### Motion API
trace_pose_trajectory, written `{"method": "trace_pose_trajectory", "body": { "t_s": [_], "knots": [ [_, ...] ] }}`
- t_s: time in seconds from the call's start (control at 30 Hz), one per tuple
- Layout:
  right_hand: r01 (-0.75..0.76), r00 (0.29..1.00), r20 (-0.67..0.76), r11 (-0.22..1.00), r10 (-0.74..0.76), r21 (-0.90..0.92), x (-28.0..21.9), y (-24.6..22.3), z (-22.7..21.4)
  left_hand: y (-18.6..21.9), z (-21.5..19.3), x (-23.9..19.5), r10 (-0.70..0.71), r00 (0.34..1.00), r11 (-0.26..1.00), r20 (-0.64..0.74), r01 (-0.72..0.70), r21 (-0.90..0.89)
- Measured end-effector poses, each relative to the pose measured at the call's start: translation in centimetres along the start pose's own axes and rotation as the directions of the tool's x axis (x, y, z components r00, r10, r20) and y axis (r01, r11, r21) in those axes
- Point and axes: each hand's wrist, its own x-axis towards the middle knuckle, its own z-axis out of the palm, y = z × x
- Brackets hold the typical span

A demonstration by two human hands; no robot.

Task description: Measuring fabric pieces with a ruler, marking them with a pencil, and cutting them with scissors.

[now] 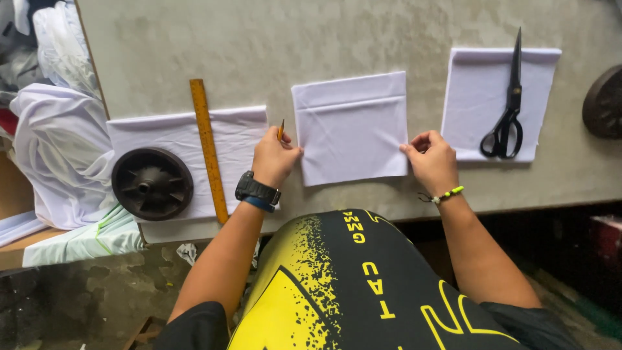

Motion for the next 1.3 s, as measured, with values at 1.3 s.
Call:
{"method": "trace_pose_trajectory", "body": {
  "t_s": [1.3],
  "knots": [
    [0.292, 0.795, 0.298, 0.764, -0.529, 0.575, -13.1, -4.5, 2.0, -6.0, -1.5, -5.7, 0.565, 0.417, 0.817, -0.712, -0.399, 0.416]
  ]
}}
